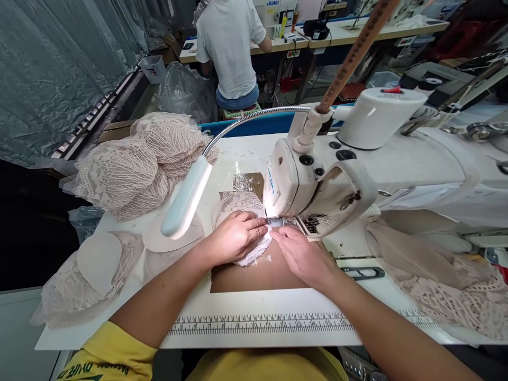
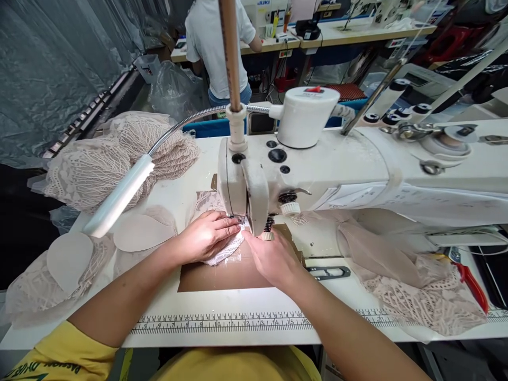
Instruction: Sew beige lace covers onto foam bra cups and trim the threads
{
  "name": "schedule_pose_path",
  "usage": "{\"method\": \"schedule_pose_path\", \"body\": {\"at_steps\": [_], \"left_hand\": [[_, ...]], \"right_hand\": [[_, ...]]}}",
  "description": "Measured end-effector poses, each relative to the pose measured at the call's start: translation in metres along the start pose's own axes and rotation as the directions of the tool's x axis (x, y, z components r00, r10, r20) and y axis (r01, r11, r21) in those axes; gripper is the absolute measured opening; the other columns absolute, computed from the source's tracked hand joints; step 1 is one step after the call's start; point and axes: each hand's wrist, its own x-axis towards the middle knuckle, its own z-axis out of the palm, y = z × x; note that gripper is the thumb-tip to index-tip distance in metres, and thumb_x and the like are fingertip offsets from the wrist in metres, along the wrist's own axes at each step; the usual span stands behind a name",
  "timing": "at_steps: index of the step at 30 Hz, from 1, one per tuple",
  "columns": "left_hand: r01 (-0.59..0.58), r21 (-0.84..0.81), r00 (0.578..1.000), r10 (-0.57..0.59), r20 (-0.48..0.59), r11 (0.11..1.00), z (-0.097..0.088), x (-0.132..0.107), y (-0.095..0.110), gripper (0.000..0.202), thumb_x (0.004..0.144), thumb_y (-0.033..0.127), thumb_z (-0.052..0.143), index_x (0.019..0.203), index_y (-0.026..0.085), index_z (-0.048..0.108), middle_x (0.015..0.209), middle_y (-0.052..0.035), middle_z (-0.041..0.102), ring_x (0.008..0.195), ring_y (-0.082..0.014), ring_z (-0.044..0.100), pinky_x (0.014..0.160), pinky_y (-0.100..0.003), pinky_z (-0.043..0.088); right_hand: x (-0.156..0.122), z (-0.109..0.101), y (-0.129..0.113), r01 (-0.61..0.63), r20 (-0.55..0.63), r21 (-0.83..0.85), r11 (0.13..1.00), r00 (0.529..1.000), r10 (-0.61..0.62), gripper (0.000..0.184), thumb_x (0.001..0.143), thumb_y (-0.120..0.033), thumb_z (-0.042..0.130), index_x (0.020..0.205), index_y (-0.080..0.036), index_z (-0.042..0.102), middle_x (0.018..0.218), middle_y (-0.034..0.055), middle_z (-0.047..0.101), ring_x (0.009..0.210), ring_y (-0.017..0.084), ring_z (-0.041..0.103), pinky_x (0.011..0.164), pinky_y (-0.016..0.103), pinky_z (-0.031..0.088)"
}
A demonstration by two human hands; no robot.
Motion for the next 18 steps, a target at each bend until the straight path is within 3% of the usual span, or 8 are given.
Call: {"method": "schedule_pose_path", "body": {"at_steps": [7, 13, 18], "left_hand": [[0.076, 0.003, 0.997, -0.076, 0.005, 0.997, -0.002, 0.000, -0.001, 0.036, 0.095, 0.029, 0.041, 0.124, 0.016, 0.059, 0.125, -0.0089, 0.061, 0.105, -0.0264, 0.050, 0.088, -0.041, 0.043], [0.024, -0.035, 0.998, -0.023, 0.054, 0.999, -0.008, -0.003, 0.002, 0.038, 0.092, 0.040, 0.045, 0.118, 0.019, 0.062, 0.124, -0.0126, 0.056, 0.105, -0.0273, 0.049, 0.091, -0.042, 0.040], [-0.002, -0.087, 0.999, 0.005, 0.041, 0.996, -0.009, -0.003, 0.006, 0.038, 0.092, 0.041, 0.044, 0.116, 0.018, 0.062, 0.115, -0.0124, 0.059, 0.100, -0.0243, 0.051, 0.091, -0.039, 0.039]], "right_hand": [[0.001, 0.007, 0.000, -0.027, -0.041, -0.040, 0.999, 0.999, 0.025, 0.042, 0.089, -0.012, 0.040, 0.123, -0.024, 0.061, 0.088, 0.0062, 0.068, 0.079, 0.018, 0.061, 0.070, 0.026, 0.048], [0.000, 0.008, 0.002, -0.009, -0.107, -0.125, 0.992, 0.994, -0.004, 0.038, 0.090, -0.013, 0.040, 0.120, -0.019, 0.063, 0.104, 0.0088, 0.069, 0.088, 0.020, 0.064, 0.084, 0.033, 0.050], [0.001, 0.004, 0.000, 0.004, -0.119, -0.104, 0.995, 0.993, -0.016, 0.036, 0.089, -0.011, 0.041, 0.116, -0.016, 0.064, 0.102, 0.0086, 0.070, 0.087, 0.021, 0.066, 0.085, 0.034, 0.051]]}}
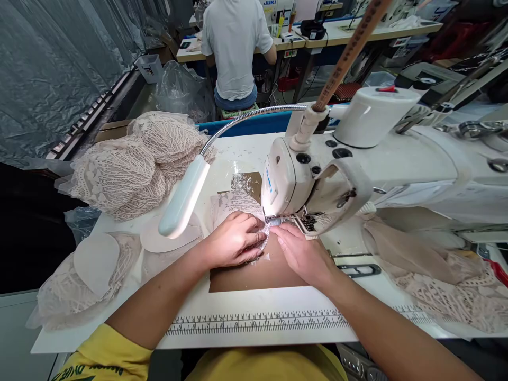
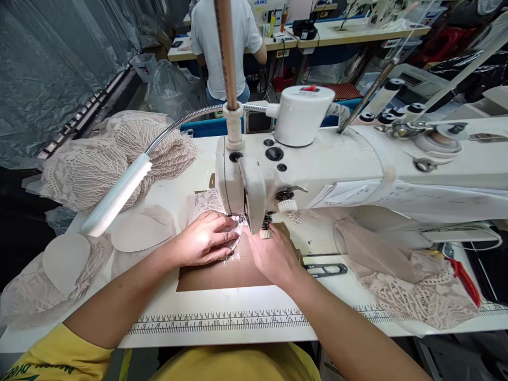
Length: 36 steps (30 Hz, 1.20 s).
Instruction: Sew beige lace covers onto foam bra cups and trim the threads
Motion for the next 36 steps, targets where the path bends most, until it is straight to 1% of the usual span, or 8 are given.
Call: {"method": "schedule_pose_path", "body": {"at_steps": [3, 8, 16, 24, 27, 30, 33, 36], "left_hand": [[0.016, -0.020, 0.999, -0.017, -0.030, 1.000, -0.001, 0.000, 0.001, 0.035, 0.093, 0.039, 0.044, 0.111, 0.017, 0.064, 0.101, -0.0104, 0.062, 0.091, -0.0215, 0.052, 0.085, -0.036, 0.040], [0.069, 0.038, 0.996, -0.067, -0.058, 0.997, -0.002, 0.001, 0.004, 0.030, 0.095, 0.036, 0.043, 0.097, 0.017, 0.067, 0.085, -0.0067, 0.063, 0.082, -0.0194, 0.052, 0.076, -0.033, 0.039], [0.162, 0.114, 0.985, -0.154, -0.077, 0.980, 0.013, 0.008, 0.007, 0.031, 0.093, 0.025, 0.041, 0.071, 0.015, 0.060, 0.069, -0.0062, 0.060, 0.067, -0.0166, 0.051, 0.061, -0.029, 0.036], [0.260, -0.138, 0.963, -0.267, -0.040, 0.956, 0.003, 0.006, 0.004, 0.024, 0.091, 0.024, 0.041, 0.075, 0.015, 0.056, 0.073, -0.0062, 0.060, 0.070, -0.0169, 0.055, 0.066, -0.028, 0.043], [0.262, -0.156, 0.963, -0.268, -0.020, 0.952, 0.002, 0.007, 0.004, 0.023, 0.091, 0.024, 0.042, 0.072, 0.016, 0.054, 0.072, -0.0056, 0.059, 0.068, -0.0167, 0.053, 0.065, -0.028, 0.042], [0.235, -0.156, 0.971, -0.240, -0.013, 0.960, 0.002, 0.008, 0.004, 0.021, 0.089, 0.023, 0.043, 0.074, 0.016, 0.055, 0.075, -0.0063, 0.060, 0.072, -0.0177, 0.053, 0.068, -0.028, 0.042], [0.272, -0.223, 0.960, -0.279, 0.002, 0.936, 0.001, 0.008, 0.003, 0.021, 0.089, 0.023, 0.042, 0.072, 0.017, 0.052, 0.072, -0.0042, 0.057, 0.069, -0.0161, 0.051, 0.067, -0.028, 0.041], [0.338, -0.355, 0.935, -0.355, 0.019, 0.872, -0.002, 0.007, 0.000, 0.023, 0.090, 0.024, 0.042, 0.069, 0.018, 0.048, 0.067, -0.0003, 0.052, 0.063, -0.0132, 0.047, 0.063, -0.025, 0.040]], "right_hand": [[-0.001, -0.002, -0.002, 0.000, 0.021, 0.020, 1.000, 1.000, 0.000, 0.037, 0.088, -0.010, 0.041, 0.116, -0.017, 0.064, 0.097, 0.0074, 0.071, 0.081, 0.019, 0.066, 0.083, 0.032, 0.051], [-0.004, -0.003, -0.002, -0.033, 0.069, 0.051, 0.998, 0.997, 0.029, 0.039, 0.086, -0.010, 0.042, 0.117, -0.020, 0.064, 0.090, 0.0065, 0.070, 0.078, 0.019, 0.065, 0.075, 0.030, 0.051], [-0.005, -0.005, -0.003, -0.051, 0.079, 0.107, 0.993, 0.996, 0.043, 0.039, 0.088, -0.014, 0.043, 0.120, -0.026, 0.063, 0.090, 0.0062, 0.067, 0.074, 0.018, 0.061, 0.070, 0.030, 0.049], [-0.003, -0.007, -0.005, -0.018, 0.063, 0.169, 0.985, 0.998, 0.007, 0.038, 0.088, -0.014, 0.043, 0.117, -0.025, 0.066, 0.092, 0.0062, 0.066, 0.075, 0.016, 0.059, 0.062, 0.025, 0.044], [-0.003, -0.006, -0.006, -0.037, 0.050, 0.198, 0.979, 0.998, 0.028, 0.037, 0.090, -0.016, 0.042, 0.118, -0.022, 0.065, 0.094, 0.0071, 0.066, 0.079, 0.017, 0.059, 0.065, 0.025, 0.045], [-0.002, -0.005, -0.005, -0.065, 0.058, 0.173, 0.983, 0.997, 0.055, 0.037, 0.090, -0.017, 0.041, 0.119, -0.022, 0.065, 0.087, 0.0072, 0.065, 0.076, 0.017, 0.057, 0.065, 0.026, 0.044], [0.000, -0.006, -0.003, 0.001, 0.107, 0.162, 0.987, 0.994, -0.018, 0.036, 0.089, -0.016, 0.042, 0.113, -0.025, 0.067, 0.083, 0.0059, 0.062, 0.070, 0.016, 0.053, 0.059, 0.025, 0.040], [0.001, -0.007, -0.002, 0.044, 0.130, 0.160, 0.986, 0.989, -0.065, 0.035, 0.089, -0.013, 0.042, 0.109, -0.024, 0.069, 0.082, 0.0056, 0.060, 0.068, 0.015, 0.050, 0.056, 0.025, 0.035]]}}
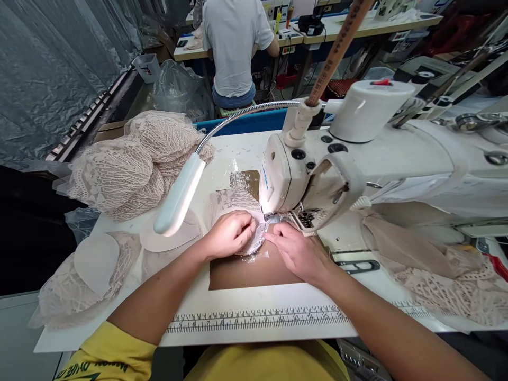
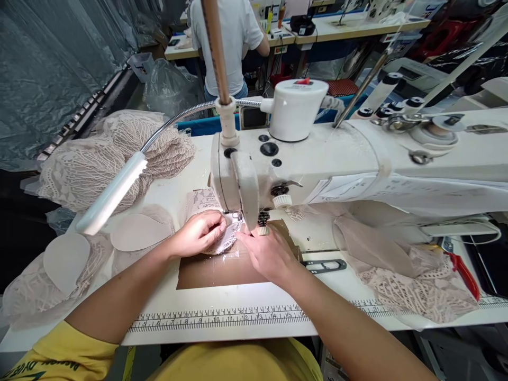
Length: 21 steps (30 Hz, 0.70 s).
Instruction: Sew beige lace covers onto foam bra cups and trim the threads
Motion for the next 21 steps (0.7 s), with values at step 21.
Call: {"method": "schedule_pose_path", "body": {"at_steps": [21], "left_hand": [[-0.293, 0.186, 0.956, 0.285, 0.071, 0.938, 0.0083, -0.0035, -0.0062, 0.033, 0.095, 0.032, 0.041, 0.111, 0.015, 0.065, 0.087, -0.0097, 0.059, 0.081, -0.0181, 0.052, 0.073, -0.031, 0.043]], "right_hand": [[-0.0018, -0.0037, -0.0069, 0.057, 0.030, -0.016, 0.998, 0.998, -0.056, 0.037, 0.082, -0.007, 0.045, 0.112, -0.020, 0.064, 0.088, 0.0052, 0.058, 0.084, 0.018, 0.046, 0.062, 0.028, 0.030]]}}
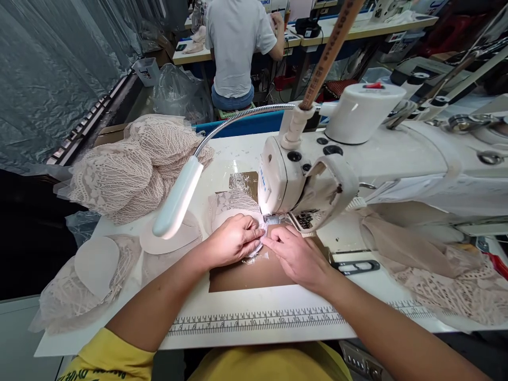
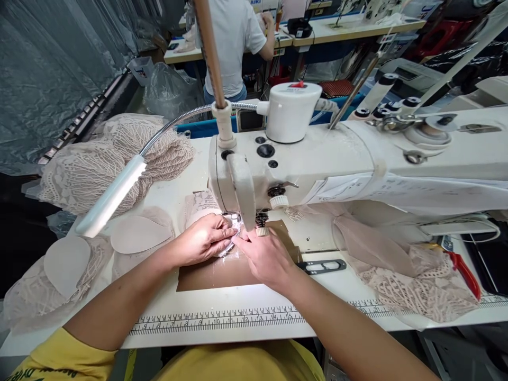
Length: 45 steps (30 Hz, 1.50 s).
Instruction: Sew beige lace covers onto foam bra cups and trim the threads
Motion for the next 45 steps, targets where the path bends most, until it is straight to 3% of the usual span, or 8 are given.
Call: {"method": "schedule_pose_path", "body": {"at_steps": [7, 15, 21, 26, 29, 34, 39, 45], "left_hand": [[0.049, 0.129, 0.998, -0.045, -0.032, 0.990, 0.007, 0.004, 0.005, 0.037, 0.096, 0.034, 0.039, 0.110, 0.013, 0.065, 0.087, -0.0104, 0.057, 0.081, -0.0202, 0.048, 0.073, -0.033, 0.041], [0.068, 0.138, 0.998, -0.066, -0.021, 0.988, 0.004, 0.004, 0.004, 0.037, 0.096, 0.034, 0.038, 0.113, 0.013, 0.063, 0.091, -0.0115, 0.059, 0.084, -0.0217, 0.050, 0.075, -0.035, 0.042], [0.057, 0.031, 0.998, -0.057, 0.028, 0.998, -0.027, -0.002, 0.010, 0.030, 0.094, 0.030, 0.043, 0.113, 0.015, 0.061, 0.099, -0.0103, 0.059, 0.091, -0.0208, 0.055, 0.082, -0.033, 0.045], [0.077, 0.124, 0.985, -0.094, 0.143, 0.989, -0.049, -0.008, 0.026, 0.023, 0.081, 0.022, 0.058, 0.103, 0.014, 0.061, 0.101, -0.0110, 0.059, 0.094, -0.0241, 0.054, 0.083, -0.036, 0.045], [0.059, 0.191, 0.979, -0.094, 0.182, 0.980, -0.039, -0.010, 0.025, 0.013, 0.082, 0.017, 0.054, 0.092, 0.015, 0.063, 0.099, -0.0103, 0.061, 0.093, -0.0234, 0.054, 0.084, -0.037, 0.044], [0.024, 0.145, 0.996, -0.037, 0.086, 0.989, -0.013, -0.012, 0.015, 0.026, 0.095, 0.020, 0.040, 0.088, 0.014, 0.064, 0.088, -0.0090, 0.064, 0.089, -0.0193, 0.055, 0.082, -0.032, 0.044], [-0.006, 0.134, 0.996, -0.006, 0.086, 0.991, -0.016, -0.008, 0.014, 0.031, 0.096, 0.031, 0.039, 0.087, 0.014, 0.063, 0.085, -0.0083, 0.064, 0.083, -0.0181, 0.057, 0.079, -0.031, 0.044], [-0.069, 0.255, 0.996, 0.051, 0.080, 0.964, -0.010, 0.003, 0.009, 0.035, 0.098, 0.035, 0.035, 0.115, 0.016, 0.059, 0.114, -0.0099, 0.063, 0.090, -0.0198, 0.057, 0.080, -0.033, 0.042]], "right_hand": [[0.003, 0.001, 0.000, -0.097, -0.011, -0.071, 0.993, 0.995, 0.096, 0.040, 0.084, -0.008, 0.044, 0.116, -0.020, 0.063, 0.090, 0.0064, 0.060, 0.075, 0.017, 0.048, 0.061, 0.029, 0.031], [0.004, 0.001, 0.000, -0.158, -0.017, -0.092, 0.983, 0.987, 0.157, 0.043, 0.083, -0.009, 0.046, 0.121, -0.022, 0.062, 0.086, 0.0055, 0.061, 0.069, 0.016, 0.047, 0.060, 0.029, 0.031], [0.000, 0.003, 0.003, -0.158, -0.077, -0.087, 0.984, 0.985, 0.151, 0.038, 0.087, -0.013, 0.044, 0.118, -0.022, 0.065, 0.088, 0.0060, 0.063, 0.066, 0.016, 0.050, 0.057, 0.028, 0.035], [-0.003, 0.008, 0.004, -0.138, -0.165, -0.009, 0.990, 0.977, 0.135, 0.032, 0.089, -0.016, 0.046, 0.115, -0.020, 0.065, 0.092, 0.0058, 0.067, 0.076, 0.017, 0.058, 0.064, 0.027, 0.043], [-0.001, 0.010, 0.003, -0.064, -0.190, 0.010, 0.998, 0.980, 0.065, 0.026, 0.088, -0.017, 0.051, 0.109, -0.018, 0.066, 0.093, 0.0058, 0.068, 0.082, 0.018, 0.060, 0.071, 0.028, 0.046], [0.005, 0.014, -0.001, 0.011, -0.236, -0.052, 0.999, 0.971, -0.023, 0.016, 0.089, -0.021, 0.055, 0.097, -0.016, 0.067, 0.085, 0.0055, 0.067, 0.078, 0.016, 0.060, 0.070, 0.026, 0.045], [0.007, 0.018, 0.000, 0.074, -0.252, -0.099, 0.992, 0.963, -0.097, 0.023, 0.092, -0.014, 0.047, 0.082, -0.017, 0.068, 0.073, 0.0033, 0.063, 0.070, 0.013, 0.057, 0.064, 0.024, 0.040], [0.003, 0.015, 0.000, 0.078, -0.214, -0.105, 0.991, 0.972, -0.099, 0.026, 0.091, -0.014, 0.045, 0.079, -0.017, 0.068, 0.070, 0.0025, 0.060, 0.067, 0.013, 0.051, 0.063, 0.025, 0.036]]}}
